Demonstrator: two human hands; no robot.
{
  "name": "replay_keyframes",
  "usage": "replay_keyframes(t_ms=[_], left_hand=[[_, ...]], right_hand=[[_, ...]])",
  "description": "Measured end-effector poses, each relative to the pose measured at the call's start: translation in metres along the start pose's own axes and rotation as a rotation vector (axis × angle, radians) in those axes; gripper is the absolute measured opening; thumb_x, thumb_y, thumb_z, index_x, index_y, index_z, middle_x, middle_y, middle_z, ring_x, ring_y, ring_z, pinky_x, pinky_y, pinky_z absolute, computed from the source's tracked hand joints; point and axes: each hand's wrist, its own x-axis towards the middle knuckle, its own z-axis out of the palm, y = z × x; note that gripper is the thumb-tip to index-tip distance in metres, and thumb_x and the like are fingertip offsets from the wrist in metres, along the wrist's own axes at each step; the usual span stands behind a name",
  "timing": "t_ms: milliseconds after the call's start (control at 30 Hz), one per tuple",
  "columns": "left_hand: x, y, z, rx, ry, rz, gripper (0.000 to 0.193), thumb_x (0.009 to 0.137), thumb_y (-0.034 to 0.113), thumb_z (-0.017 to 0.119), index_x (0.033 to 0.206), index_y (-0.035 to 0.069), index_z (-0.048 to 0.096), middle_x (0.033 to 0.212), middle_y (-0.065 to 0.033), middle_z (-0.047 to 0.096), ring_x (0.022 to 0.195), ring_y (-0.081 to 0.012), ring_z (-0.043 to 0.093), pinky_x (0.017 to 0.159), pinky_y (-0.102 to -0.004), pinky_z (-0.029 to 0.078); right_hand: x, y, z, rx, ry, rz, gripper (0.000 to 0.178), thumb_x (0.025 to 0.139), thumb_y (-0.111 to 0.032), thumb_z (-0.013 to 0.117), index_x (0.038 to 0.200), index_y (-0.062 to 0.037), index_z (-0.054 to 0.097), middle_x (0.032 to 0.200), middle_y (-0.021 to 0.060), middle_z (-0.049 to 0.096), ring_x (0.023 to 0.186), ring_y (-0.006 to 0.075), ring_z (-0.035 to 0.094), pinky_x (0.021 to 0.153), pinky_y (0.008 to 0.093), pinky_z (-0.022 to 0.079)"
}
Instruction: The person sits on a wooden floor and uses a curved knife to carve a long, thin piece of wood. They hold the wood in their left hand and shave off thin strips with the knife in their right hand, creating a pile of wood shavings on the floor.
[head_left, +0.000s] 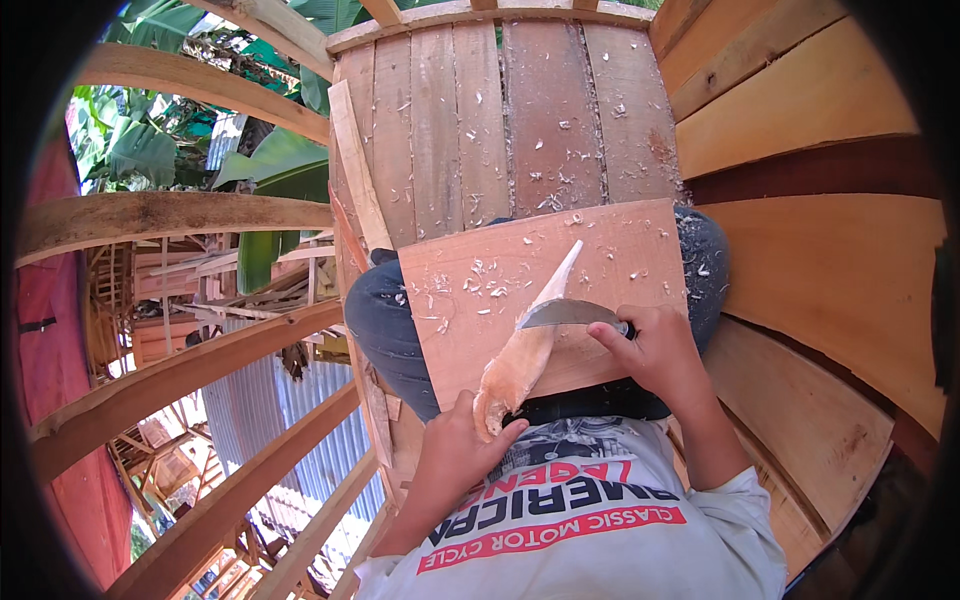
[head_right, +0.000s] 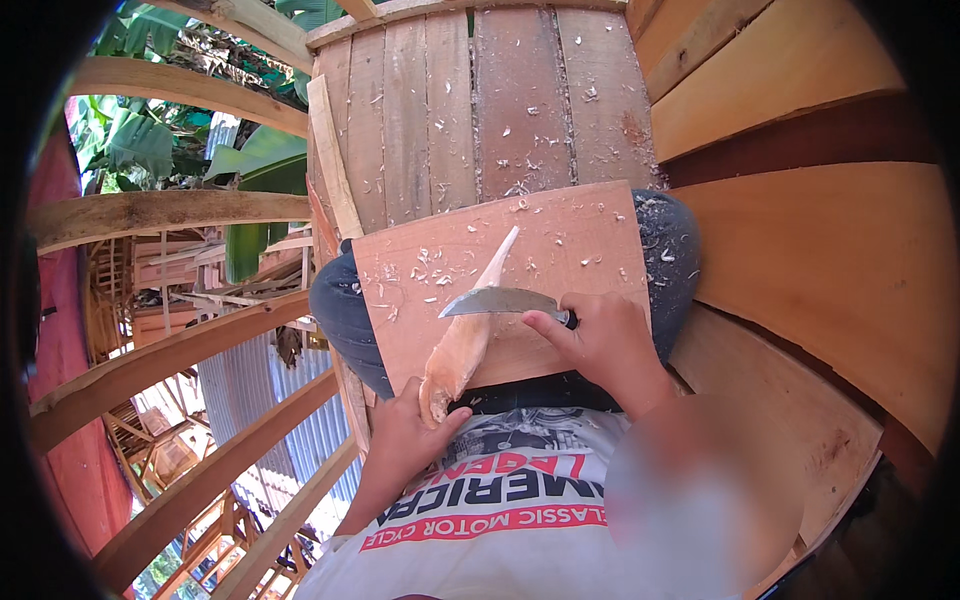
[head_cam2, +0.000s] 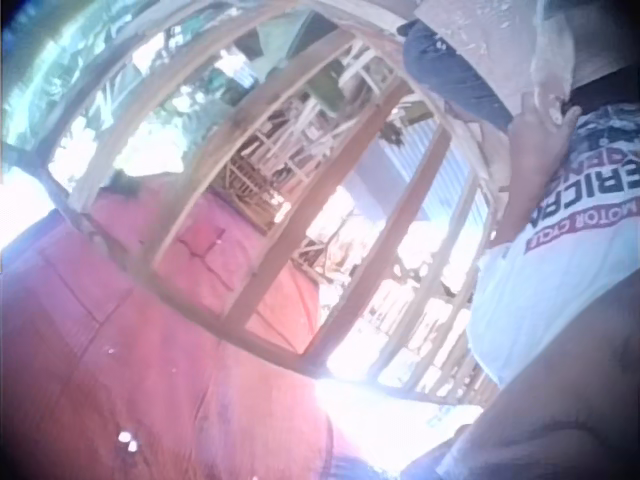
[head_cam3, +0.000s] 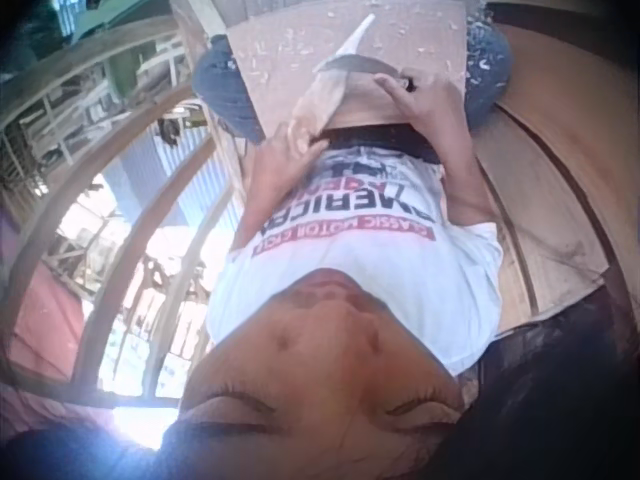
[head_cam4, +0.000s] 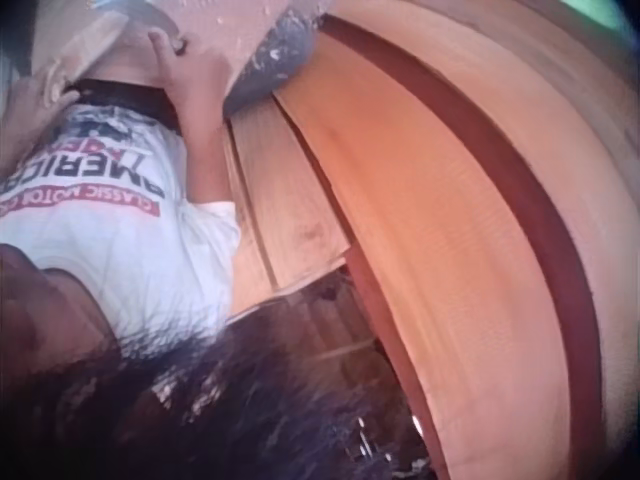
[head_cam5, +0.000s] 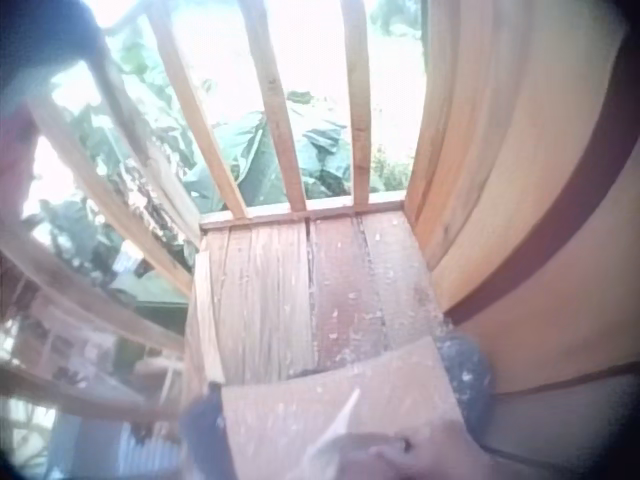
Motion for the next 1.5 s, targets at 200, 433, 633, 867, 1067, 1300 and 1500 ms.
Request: replay_keyframes(t_ms=[200,433,633,867,1067,1300,1500], left_hand=[[-0.017,-0.013,0.004,-0.001,-0.018,-0.122,0.063,0.08,0.053,0.068,0.093,-0.007,0.055,0.071,-0.0286,0.062,0.07,-0.0441,0.064,0.065,-0.0477,0.051],[-0.021,-0.032,0.012,-0.067,-0.06,-0.171,0.062,0.079,0.053,0.07,0.087,-0.007,0.056,0.073,-0.0275,0.063,0.07,-0.0435,0.064,0.065,-0.0473,0.051],[-0.018,-0.034,0.014,-0.073,-0.088,-0.169,0.064,0.078,0.055,0.07,0.087,-0.007,0.056,0.074,-0.0269,0.064,0.07,-0.0425,0.065,0.064,-0.0462,0.051],[-0.019,-0.041,0.02,-0.062,-0.082,-0.127,0.063,0.08,0.055,0.069,0.087,-0.006,0.054,0.07,-0.0266,0.063,0.067,-0.0418,0.065,0.062,-0.0457,0.051],[-0.021,-0.053,0.028,-0.048,-0.058,-0.079,0.062,0.081,0.055,0.066,0.087,-0.005,0.053,0.065,-0.0248,0.062,0.062,-0.0411,0.065,0.059,-0.0455,0.051],[-0.018,-0.057,0.031,-0.074,-0.079,-0.078,0.06,0.082,0.054,0.066,0.085,-0.004,0.053,0.062,-0.0243,0.061,0.061,-0.0396,0.065,0.056,-0.0443,0.051],[-0.014,-0.057,0.031,-0.108,-0.071,-0.06,0.06,0.081,0.053,0.067,0.089,-0.004,0.053,0.062,-0.0232,0.061,0.06,-0.0393,0.065,0.056,-0.0443,0.051]], right_hand=[[-0.004,-0.016,0.009,-0.134,-0.174,-0.033,0.062,0.085,-0.059,0.057,0.069,-0.0001,0.068,0.06,0.0202,0.061,0.059,0.0368,0.064,0.056,0.0424,0.05],[-0.008,-0.026,0.022,-0.271,-0.264,-0.056,0.068,0.084,-0.065,0.053,0.066,-0.001,0.068,0.06,0.0192,0.062,0.058,0.0357,0.064,0.056,0.0433,0.05],[-0.002,-0.029,0.028,-0.371,-0.289,0.01,0.065,0.081,-0.065,0.057,0.07,-0.0017,0.07,0.061,0.0191,0.062,0.06,0.0357,0.064,0.057,0.0439,0.049],[0.013,-0.022,0.024,-0.513,-0.168,-0.017,0.065,0.081,-0.064,0.058,0.073,-0.001,0.07,0.06,0.0189,0.062,0.059,0.0351,0.064,0.057,0.0422,0.051],[0.047,-0.023,-0.005,-0.573,0.028,0.092,0.07,0.084,-0.067,0.052,0.069,-0.001,0.07,0.059,0.0189,0.062,0.058,0.0337,0.065,0.054,0.0409,0.051],[0.004,-0.039,0.032,-0.496,-0.251,-0.076,0.062,0.08,-0.061,0.062,0.07,0.0001,0.069,0.059,0.0187,0.061,0.057,0.0346,0.063,0.055,0.0407,0.05],[0.026,-0.029,0.018,-0.605,-0.086,-0.023,0.062,0.083,-0.06,0.06,0.072,0.0006,0.069,0.062,0.0187,0.062,0.059,0.0337,0.064,0.056,0.0395,0.05]])
